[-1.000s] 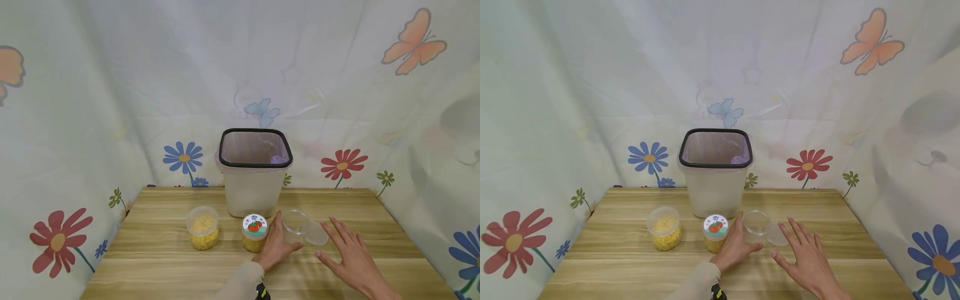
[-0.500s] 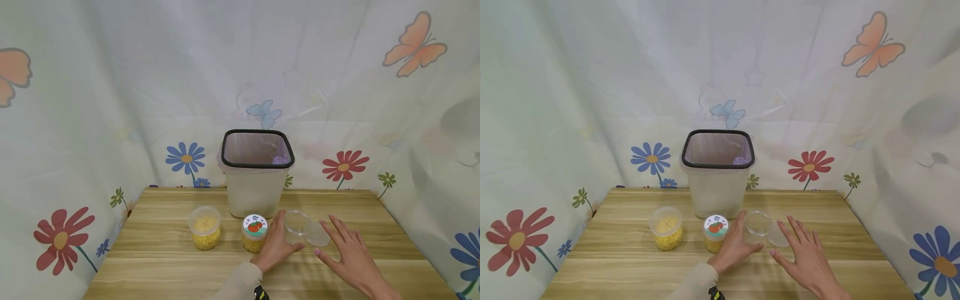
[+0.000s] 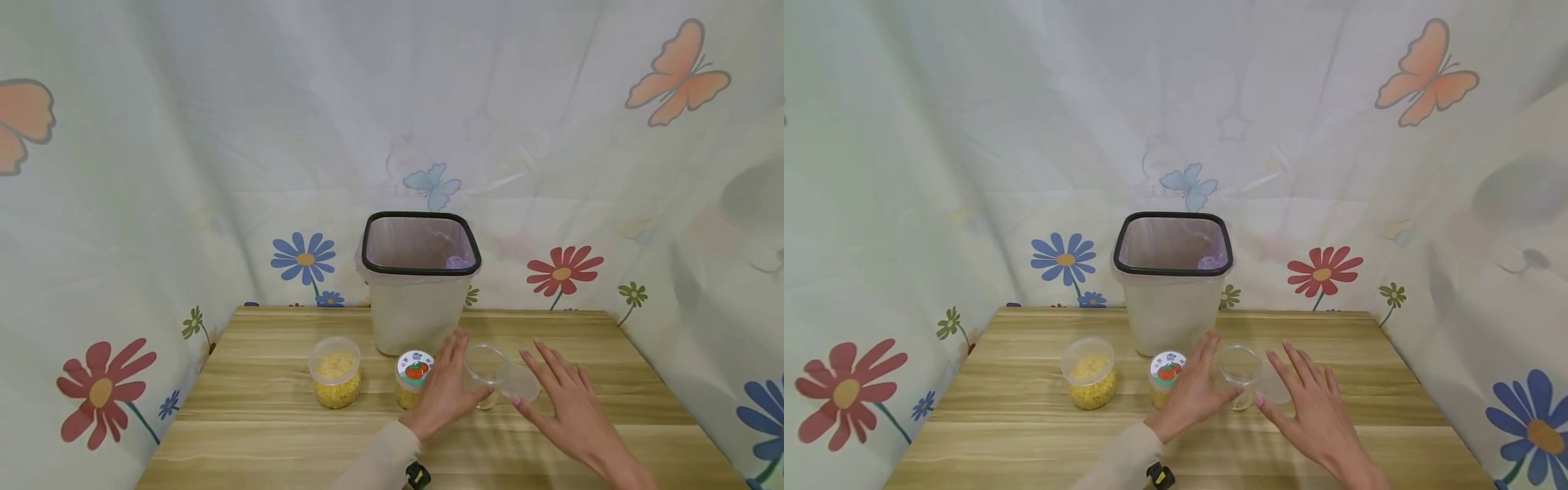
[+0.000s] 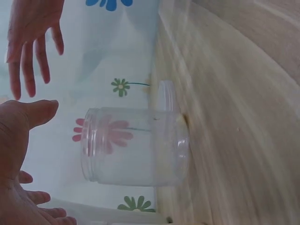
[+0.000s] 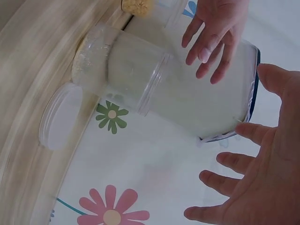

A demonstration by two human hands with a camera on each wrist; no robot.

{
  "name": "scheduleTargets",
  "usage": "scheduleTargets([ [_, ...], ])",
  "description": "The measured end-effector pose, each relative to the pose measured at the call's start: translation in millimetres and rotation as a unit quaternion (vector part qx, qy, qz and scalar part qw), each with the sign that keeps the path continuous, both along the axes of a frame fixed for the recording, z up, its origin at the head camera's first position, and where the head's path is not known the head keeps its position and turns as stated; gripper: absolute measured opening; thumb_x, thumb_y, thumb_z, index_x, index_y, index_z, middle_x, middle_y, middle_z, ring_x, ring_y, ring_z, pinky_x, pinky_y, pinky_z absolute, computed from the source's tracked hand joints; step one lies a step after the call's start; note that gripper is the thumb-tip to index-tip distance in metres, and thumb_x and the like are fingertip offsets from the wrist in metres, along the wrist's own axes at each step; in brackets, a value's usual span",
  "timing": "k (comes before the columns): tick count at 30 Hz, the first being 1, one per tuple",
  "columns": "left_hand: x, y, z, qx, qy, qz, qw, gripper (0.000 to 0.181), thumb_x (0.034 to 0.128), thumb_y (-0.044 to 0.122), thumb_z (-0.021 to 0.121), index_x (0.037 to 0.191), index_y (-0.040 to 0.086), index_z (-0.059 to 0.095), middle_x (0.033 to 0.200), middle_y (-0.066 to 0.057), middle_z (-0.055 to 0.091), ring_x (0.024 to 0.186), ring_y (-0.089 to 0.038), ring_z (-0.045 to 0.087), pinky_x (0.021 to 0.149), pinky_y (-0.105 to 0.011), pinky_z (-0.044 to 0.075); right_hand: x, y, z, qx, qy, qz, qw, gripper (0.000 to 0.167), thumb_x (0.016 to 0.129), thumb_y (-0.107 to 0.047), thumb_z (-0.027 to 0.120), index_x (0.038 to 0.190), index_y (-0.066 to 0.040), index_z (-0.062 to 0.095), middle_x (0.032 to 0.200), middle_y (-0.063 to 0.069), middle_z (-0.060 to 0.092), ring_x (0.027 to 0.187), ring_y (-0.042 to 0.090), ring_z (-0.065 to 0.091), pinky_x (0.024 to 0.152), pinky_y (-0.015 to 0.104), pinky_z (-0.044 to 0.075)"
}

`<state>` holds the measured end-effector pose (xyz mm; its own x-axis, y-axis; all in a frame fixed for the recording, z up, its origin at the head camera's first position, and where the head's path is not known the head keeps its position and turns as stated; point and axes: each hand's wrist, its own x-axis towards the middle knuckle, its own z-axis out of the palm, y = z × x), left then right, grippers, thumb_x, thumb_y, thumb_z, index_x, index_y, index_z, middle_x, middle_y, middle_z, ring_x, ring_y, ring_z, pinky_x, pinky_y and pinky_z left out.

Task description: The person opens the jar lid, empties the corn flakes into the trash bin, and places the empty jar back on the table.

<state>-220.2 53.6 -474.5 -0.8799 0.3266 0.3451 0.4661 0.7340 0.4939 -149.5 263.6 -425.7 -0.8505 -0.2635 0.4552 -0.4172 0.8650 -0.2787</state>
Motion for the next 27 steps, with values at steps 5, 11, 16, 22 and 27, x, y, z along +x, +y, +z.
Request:
scheduleTargets([
  [5, -3.6, -8.7, 4.8, -0.027, 0.028, -0.002, 0.9993, 0.096, 0.0858, 0.057, 0.066, 0.158, 0.016, 0.017, 0.164, -0.007, 0.022, 0.150, -0.028, 0.026, 0.120, -0.043, 0.030, -5.2, -1.0, 2.8, -0.004, -0.003, 0.006, 1.0000, 0.076, 0.087, -0.043, 0.070, 0.153, -0.026, 0.036, 0.161, 0.009, 0.029, 0.139, 0.045, 0.034, 0.109, 0.075, 0.018],
  [11, -2.7, -20.5, 15.6, -0.050, 0.048, -0.004, 0.9976, 0.092, 0.0888, 0.063, 0.057, 0.159, 0.020, 0.015, 0.165, -0.006, 0.021, 0.151, -0.032, 0.022, 0.119, -0.053, 0.027, -13.0, -4.8, 6.9, -0.004, 0.000, 0.012, 0.9999, 0.074, 0.088, -0.044, 0.068, 0.152, -0.026, 0.036, 0.162, 0.008, 0.028, 0.140, 0.044, 0.034, 0.106, 0.075, 0.021],
  [16, 0.1, -31.7, 20.5, -0.074, 0.071, 0.006, 0.9947, 0.089, 0.0886, 0.066, 0.054, 0.159, 0.028, 0.014, 0.165, -0.003, 0.022, 0.151, -0.033, 0.021, 0.117, -0.059, 0.028, -16.2, -10.7, 10.8, -0.002, -0.008, 0.015, 0.9999, 0.074, 0.089, -0.045, 0.067, 0.153, -0.028, 0.035, 0.162, 0.007, 0.028, 0.140, 0.044, 0.033, 0.106, 0.075, 0.022],
  [22, 3.7, -47.4, 23.2, -0.099, 0.098, 0.016, 0.9901, 0.087, 0.0882, 0.069, 0.051, 0.158, 0.031, 0.016, 0.165, -0.001, 0.019, 0.152, -0.034, 0.020, 0.116, -0.061, 0.027, -22.0, -17.7, 12.5, 0.001, -0.027, 0.022, 0.9994, 0.074, 0.090, -0.048, 0.064, 0.154, -0.028, 0.033, 0.163, 0.007, 0.025, 0.143, 0.044, 0.030, 0.110, 0.074, 0.018],
  [27, 6.0, -59.7, 22.1, -0.109, 0.110, 0.017, 0.9878, 0.084, 0.0895, 0.069, 0.048, 0.158, 0.031, 0.019, 0.165, -0.003, 0.020, 0.151, -0.034, 0.021, 0.116, -0.061, 0.027, -26.4, -23.9, 10.7, 0.000, -0.013, 0.032, 0.9994, 0.074, 0.089, -0.047, 0.067, 0.152, -0.025, 0.037, 0.162, 0.009, 0.027, 0.142, 0.045, 0.032, 0.109, 0.073, 0.020],
])
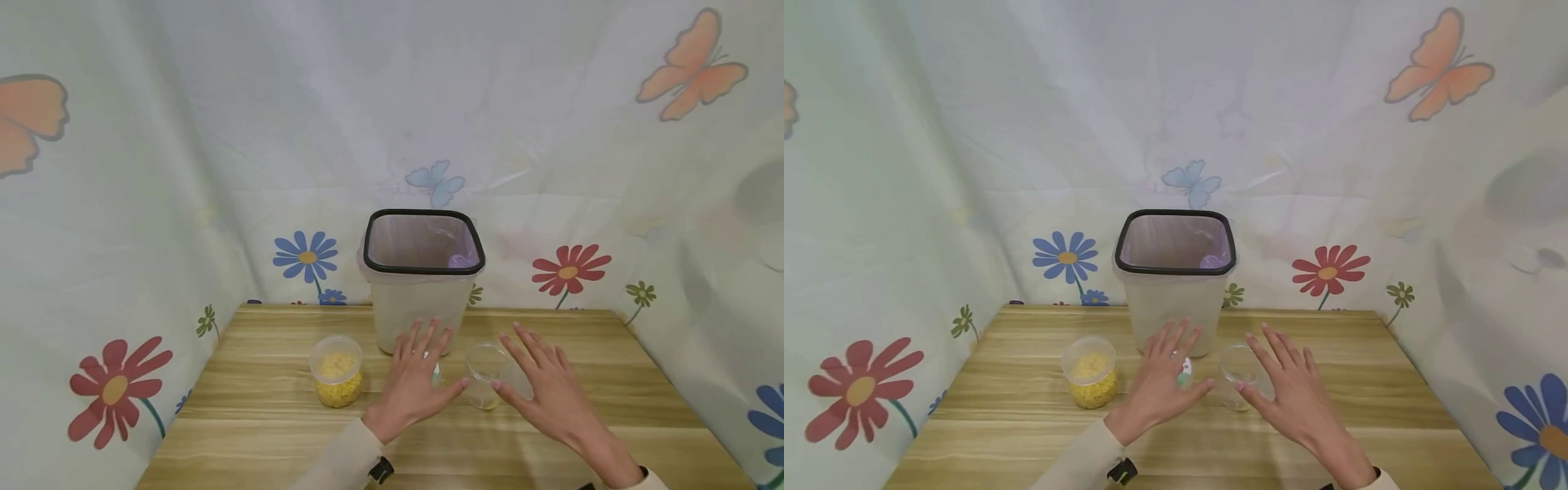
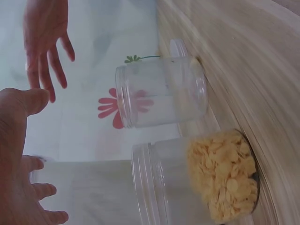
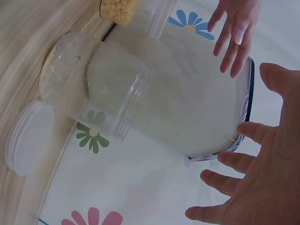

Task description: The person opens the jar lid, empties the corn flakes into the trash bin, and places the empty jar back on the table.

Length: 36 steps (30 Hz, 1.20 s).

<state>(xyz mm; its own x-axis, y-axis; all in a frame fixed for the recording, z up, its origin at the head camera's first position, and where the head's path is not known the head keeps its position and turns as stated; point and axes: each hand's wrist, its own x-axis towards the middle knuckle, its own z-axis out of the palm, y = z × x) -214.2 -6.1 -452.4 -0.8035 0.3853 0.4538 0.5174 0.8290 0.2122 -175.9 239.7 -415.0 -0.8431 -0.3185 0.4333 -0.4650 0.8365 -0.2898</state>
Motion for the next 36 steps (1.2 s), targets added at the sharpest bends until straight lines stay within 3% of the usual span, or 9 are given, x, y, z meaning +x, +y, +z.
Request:
scheduleTargets([
  [12, 2.3, -24.5, -3.0, -0.005, 0.009, 0.009, 0.9999, 0.087, 0.0847, 0.070, 0.055, 0.156, 0.037, 0.019, 0.164, -0.004, 0.023, 0.150, -0.038, 0.022, 0.112, -0.066, 0.028, -6.2, -17.1, 1.1, 0.003, -0.012, 0.011, 0.9999, 0.075, 0.090, -0.050, 0.064, 0.154, -0.031, 0.031, 0.164, 0.005, 0.022, 0.145, 0.042, 0.028, 0.111, 0.071, 0.020],
  [20, 3.2, -36.6, -10.9, -0.007, -0.005, 0.021, 0.9998, 0.092, 0.0846, 0.081, 0.039, 0.158, 0.031, 0.014, 0.165, -0.004, 0.020, 0.150, -0.036, 0.022, 0.114, -0.062, 0.030, -8.6, -29.2, 1.0, -0.004, -0.022, 0.023, 0.9995, 0.074, 0.091, -0.050, 0.063, 0.154, -0.031, 0.031, 0.164, 0.006, 0.022, 0.147, 0.041, 0.026, 0.113, 0.070, 0.018],
  [23, 3.7, -39.8, -15.6, 0.005, -0.015, 0.018, 0.9997, 0.094, 0.0845, 0.081, 0.040, 0.158, 0.026, 0.018, 0.164, -0.005, 0.022, 0.150, -0.037, 0.023, 0.114, -0.062, 0.030, -9.4, -33.2, 0.1, -0.007, -0.027, 0.027, 0.9992, 0.074, 0.090, -0.051, 0.063, 0.154, -0.031, 0.031, 0.165, 0.005, 0.021, 0.147, 0.041, 0.026, 0.114, 0.069, 0.017],
  [28, 3.0, -42.5, -24.9, 0.055, -0.047, 0.009, 0.9974, 0.100, 0.0821, 0.070, 0.059, 0.157, 0.017, 0.020, 0.164, -0.007, 0.024, 0.150, -0.035, 0.024, 0.117, -0.057, 0.029, -11.8, -39.0, -2.0, -0.010, -0.021, 0.032, 0.9992, 0.075, 0.088, -0.052, 0.065, 0.153, -0.031, 0.033, 0.164, 0.005, 0.023, 0.147, 0.039, 0.026, 0.113, 0.070, 0.017],
  [31, 1.1, -43.1, -32.2, 0.096, -0.077, 0.003, 0.9924, 0.105, 0.0785, 0.064, 0.069, 0.157, 0.014, 0.020, 0.163, -0.007, 0.025, 0.150, -0.031, 0.026, 0.118, -0.052, 0.031, -13.6, -41.8, -3.7, -0.012, -0.013, 0.034, 0.9992, 0.075, 0.088, -0.052, 0.065, 0.153, -0.030, 0.034, 0.163, 0.005, 0.025, 0.147, 0.039, 0.027, 0.113, 0.070, 0.018],
  [36, -3.6, -43.7, -45.7, 0.169, -0.151, 0.018, 0.9738, 0.116, 0.0718, 0.066, 0.075, 0.158, 0.019, 0.012, 0.162, -0.004, 0.026, 0.145, -0.029, 0.034, 0.114, -0.053, 0.036, -15.4, -44.7, -4.3, -0.014, -0.007, 0.035, 0.9993, 0.074, 0.088, -0.051, 0.065, 0.152, -0.028, 0.036, 0.163, 0.005, 0.025, 0.147, 0.039, 0.028, 0.113, 0.071, 0.019],
])
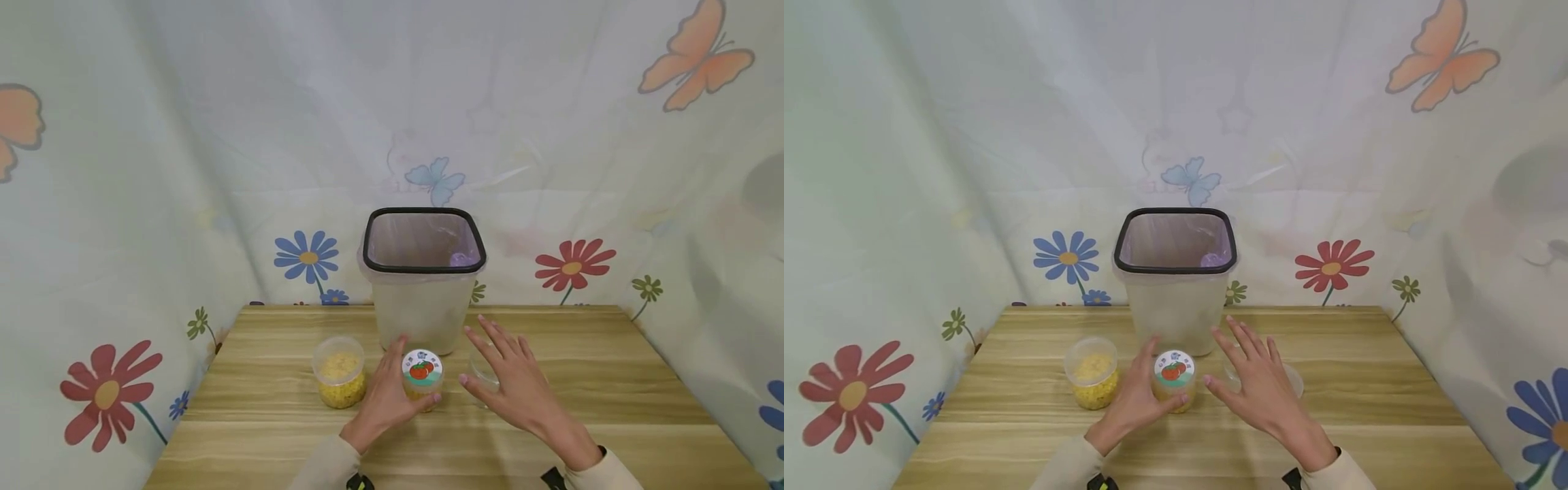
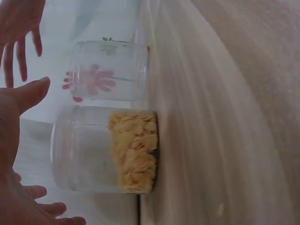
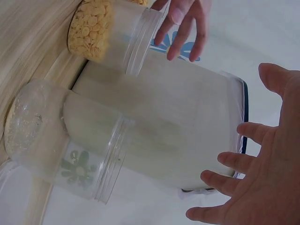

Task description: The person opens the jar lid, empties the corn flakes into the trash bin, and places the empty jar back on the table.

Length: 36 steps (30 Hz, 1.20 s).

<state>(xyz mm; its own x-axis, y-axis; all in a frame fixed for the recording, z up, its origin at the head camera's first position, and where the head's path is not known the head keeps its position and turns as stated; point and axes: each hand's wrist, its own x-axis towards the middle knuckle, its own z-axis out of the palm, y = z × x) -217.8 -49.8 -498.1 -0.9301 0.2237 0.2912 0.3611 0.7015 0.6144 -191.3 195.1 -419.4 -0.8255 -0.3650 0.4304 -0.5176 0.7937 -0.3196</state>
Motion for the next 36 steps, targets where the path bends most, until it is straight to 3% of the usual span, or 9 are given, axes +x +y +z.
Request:
scheduleTargets([
  [7, -3.7, 2.2, -13.0, 0.098, -0.066, -0.005, 0.9930, 0.125, 0.0670, 0.059, 0.083, 0.159, 0.025, 0.005, 0.159, -0.012, 0.031, 0.141, -0.037, 0.039, 0.109, -0.059, 0.038, 0.7, -2.0, 1.9, 0.005, -0.005, -0.001, 1.0000, 0.075, 0.088, -0.052, 0.064, 0.153, -0.030, 0.034, 0.164, 0.005, 0.024, 0.147, 0.039, 0.028, 0.114, 0.070, 0.018],
  [12, -8.5, 4.2, -22.5, 0.135, -0.089, -0.005, 0.9868, 0.125, 0.0658, 0.047, 0.088, 0.158, 0.024, 0.007, 0.157, -0.014, 0.033, 0.140, -0.039, 0.039, 0.110, -0.061, 0.036, 0.7, -3.1, 1.7, 0.002, 0.001, 0.001, 1.0000, 0.074, 0.088, -0.051, 0.065, 0.152, -0.029, 0.036, 0.163, 0.006, 0.026, 0.147, 0.039, 0.029, 0.113, 0.070, 0.018],
  [22, -19.1, 1.0, -41.7, 0.194, -0.134, -0.039, 0.9711, 0.126, 0.0630, 0.036, 0.093, 0.156, 0.012, 0.012, 0.145, -0.019, 0.047, 0.135, -0.037, 0.046, 0.112, -0.058, 0.034, 1.6, -3.8, -0.7, -0.002, -0.011, 0.004, 0.9999, 0.075, 0.088, -0.051, 0.065, 0.153, -0.030, 0.034, 0.163, 0.007, 0.025, 0.147, 0.040, 0.028, 0.113, 0.071, 0.017],
  [29, -25.1, 3.1, -49.8, 0.218, -0.133, -0.060, 0.9650, 0.121, 0.0611, 0.031, 0.094, 0.154, 0.012, 0.018, 0.138, -0.010, 0.055, 0.131, -0.030, 0.051, 0.113, -0.054, 0.034, 1.4, -4.1, -1.1, -0.005, -0.016, 0.002, 0.9999, 0.075, 0.088, -0.051, 0.064, 0.153, -0.029, 0.034, 0.163, 0.006, 0.024, 0.147, 0.040, 0.027, 0.113, 0.071, 0.018],
  [36, -27.3, 5.1, -54.0, 0.227, -0.132, -0.055, 0.9635, 0.104, 0.0610, 0.032, 0.094, 0.145, 0.016, 0.035, 0.133, -0.001, 0.059, 0.125, -0.021, 0.055, 0.111, -0.046, 0.039, 1.0, -5.6, -0.6, -0.006, -0.021, 0.003, 0.9998, 0.075, 0.089, -0.052, 0.064, 0.153, -0.029, 0.034, 0.164, 0.005, 0.024, 0.148, 0.038, 0.026, 0.113, 0.071, 0.018],
])
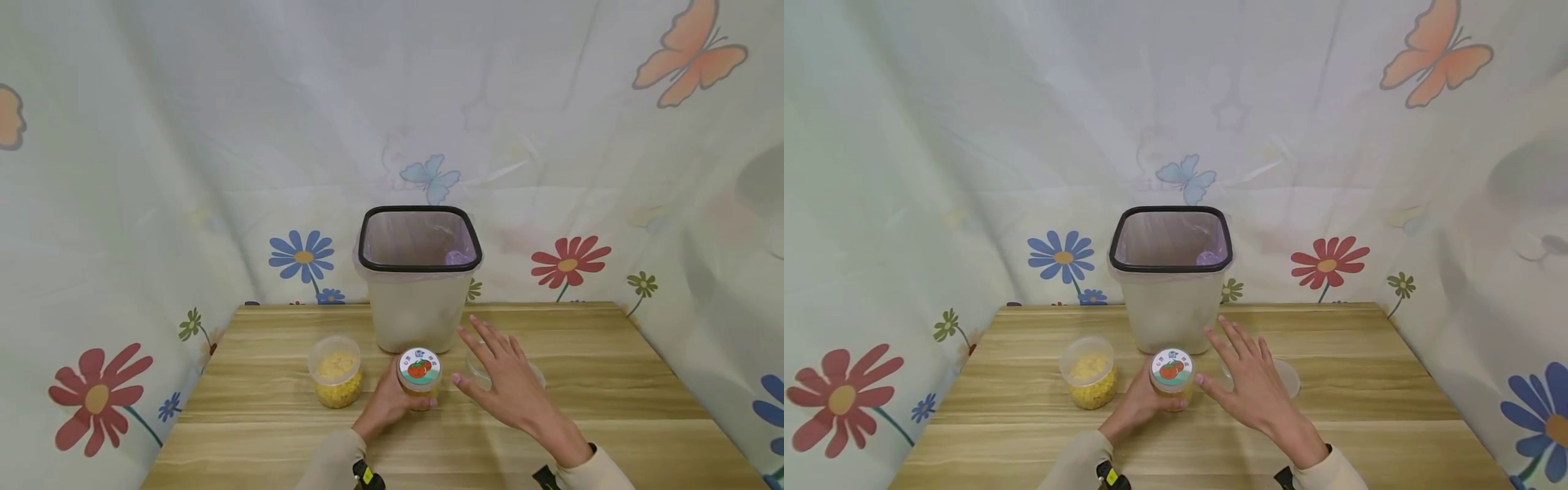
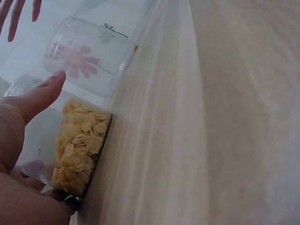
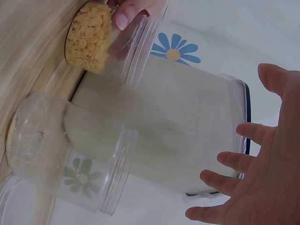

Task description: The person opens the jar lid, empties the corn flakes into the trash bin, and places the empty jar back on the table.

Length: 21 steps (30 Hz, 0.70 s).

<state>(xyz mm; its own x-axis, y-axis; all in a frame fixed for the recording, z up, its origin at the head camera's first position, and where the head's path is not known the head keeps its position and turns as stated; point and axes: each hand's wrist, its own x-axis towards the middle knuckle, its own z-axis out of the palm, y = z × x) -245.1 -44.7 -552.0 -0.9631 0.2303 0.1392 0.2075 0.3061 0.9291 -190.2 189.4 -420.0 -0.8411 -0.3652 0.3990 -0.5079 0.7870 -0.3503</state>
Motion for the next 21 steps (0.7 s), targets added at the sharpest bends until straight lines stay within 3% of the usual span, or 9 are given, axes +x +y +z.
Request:
scheduleTargets([
  [7, 3.7, 1.9, 8.1, -0.002, -0.008, 0.006, 0.9999, 0.102, 0.0598, 0.034, 0.094, 0.144, 0.024, 0.037, 0.131, 0.003, 0.060, 0.125, -0.018, 0.055, 0.112, -0.045, 0.038, -0.9, -3.4, 5.7, -0.010, 0.017, 0.009, 0.9998, 0.075, 0.089, -0.047, 0.067, 0.153, -0.025, 0.035, 0.163, 0.005, 0.026, 0.146, 0.038, 0.030, 0.113, 0.070, 0.020],
  [13, 5.0, 1.6, 18.1, -0.015, 0.014, 0.012, 0.9997, 0.101, 0.0600, 0.036, 0.093, 0.144, 0.026, 0.038, 0.131, 0.002, 0.061, 0.124, -0.019, 0.057, 0.110, -0.044, 0.040, -2.4, -10.9, 9.6, -0.019, 0.015, 0.014, 0.9996, 0.075, 0.089, -0.048, 0.066, 0.153, -0.024, 0.035, 0.163, 0.006, 0.025, 0.146, 0.038, 0.030, 0.114, 0.068, 0.019],
  [21, 9.7, -1.8, 30.9, -0.011, 0.045, 0.028, 0.9985, 0.103, 0.0622, 0.033, 0.092, 0.147, 0.018, 0.036, 0.134, -0.003, 0.058, 0.125, -0.023, 0.056, 0.110, -0.047, 0.041, -4.2, -25.3, 15.3, -0.034, 0.031, 0.036, 0.9983, 0.081, 0.084, -0.048, 0.071, 0.153, -0.023, 0.036, 0.162, 0.007, 0.027, 0.143, 0.041, 0.034, 0.114, 0.065, 0.024],
])
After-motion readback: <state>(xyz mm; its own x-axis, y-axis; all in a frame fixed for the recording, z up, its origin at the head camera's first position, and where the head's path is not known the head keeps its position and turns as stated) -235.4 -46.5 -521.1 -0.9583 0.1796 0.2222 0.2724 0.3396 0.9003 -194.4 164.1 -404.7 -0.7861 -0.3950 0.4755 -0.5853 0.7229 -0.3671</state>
